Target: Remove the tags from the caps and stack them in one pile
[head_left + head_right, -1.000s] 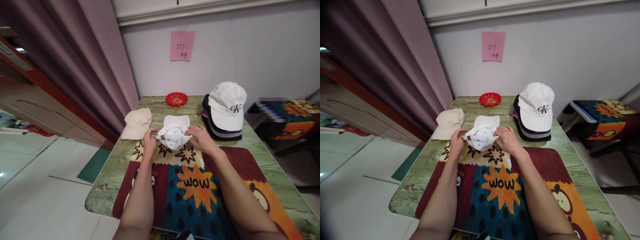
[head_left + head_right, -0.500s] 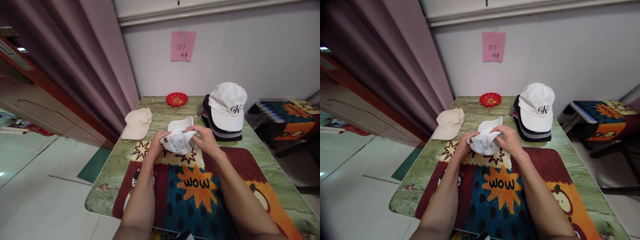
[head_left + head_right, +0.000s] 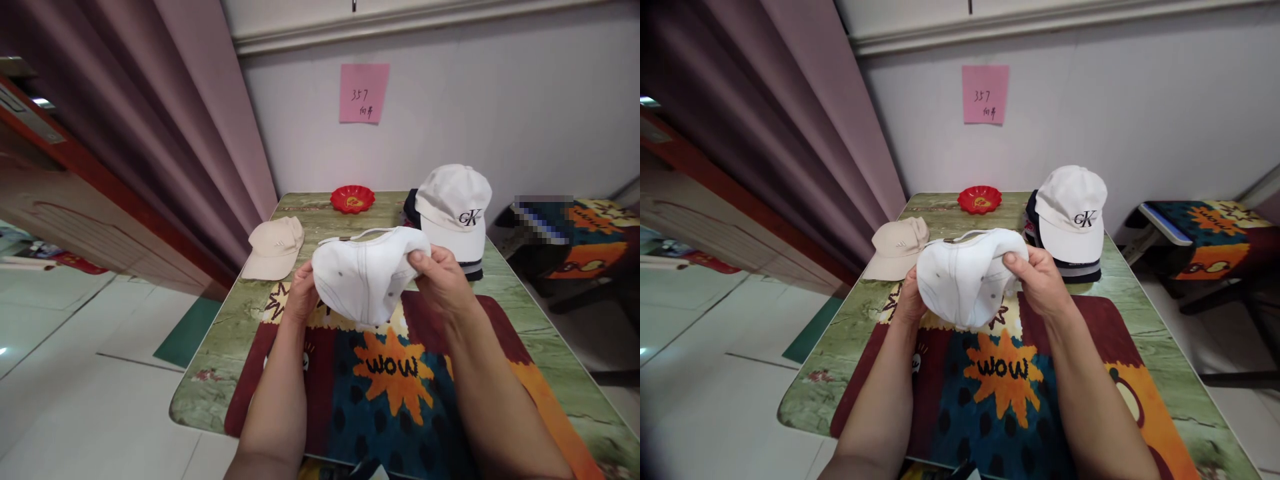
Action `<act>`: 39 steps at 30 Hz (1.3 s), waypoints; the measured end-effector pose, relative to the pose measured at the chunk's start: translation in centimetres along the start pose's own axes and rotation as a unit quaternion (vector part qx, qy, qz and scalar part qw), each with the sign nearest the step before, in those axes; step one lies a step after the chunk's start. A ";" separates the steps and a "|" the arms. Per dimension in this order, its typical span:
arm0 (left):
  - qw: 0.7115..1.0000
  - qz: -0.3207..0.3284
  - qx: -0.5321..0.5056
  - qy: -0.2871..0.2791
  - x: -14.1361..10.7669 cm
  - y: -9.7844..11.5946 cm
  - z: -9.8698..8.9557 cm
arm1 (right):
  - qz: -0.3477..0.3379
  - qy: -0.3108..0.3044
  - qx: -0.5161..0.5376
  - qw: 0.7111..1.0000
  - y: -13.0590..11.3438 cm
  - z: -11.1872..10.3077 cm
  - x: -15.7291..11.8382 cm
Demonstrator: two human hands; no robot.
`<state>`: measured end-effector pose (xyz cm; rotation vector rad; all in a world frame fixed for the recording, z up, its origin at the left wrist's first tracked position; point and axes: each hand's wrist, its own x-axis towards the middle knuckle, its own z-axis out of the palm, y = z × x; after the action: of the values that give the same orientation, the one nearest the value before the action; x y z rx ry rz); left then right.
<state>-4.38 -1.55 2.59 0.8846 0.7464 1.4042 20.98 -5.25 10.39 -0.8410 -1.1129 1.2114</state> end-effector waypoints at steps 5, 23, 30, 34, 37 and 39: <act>0.999 0.025 0.001 0.049 -0.1 -0.1 0.2 | 0.022 0.036 0.056 0.998 -0.6 0.5 0.1; 0.982 -0.143 -0.015 -0.122 -1.4 -0.2 1.1 | 0.049 0.093 0.143 0.984 4.4 -0.1 2.8; 0.987 -0.161 -0.016 -0.012 0.0 -1.5 0.6 | 0.075 0.102 0.165 0.978 4.7 0.3 3.1; 0.990 -0.079 -0.066 0.093 1.0 -1.6 0.0 | 0.146 0.033 0.039 0.988 4.2 1.6 1.9; 0.990 0.012 -0.081 0.118 1.4 -1.2 -0.2 | 0.203 -0.069 -0.075 0.974 3.9 2.3 1.1; 0.988 0.060 -0.079 0.122 1.4 -0.7 -0.1 | 0.231 -0.154 -0.099 0.956 3.5 2.7 0.7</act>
<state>-4.02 -0.08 2.01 0.6491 0.7623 1.6758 17.44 -4.08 7.99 -1.1353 -1.3490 1.6818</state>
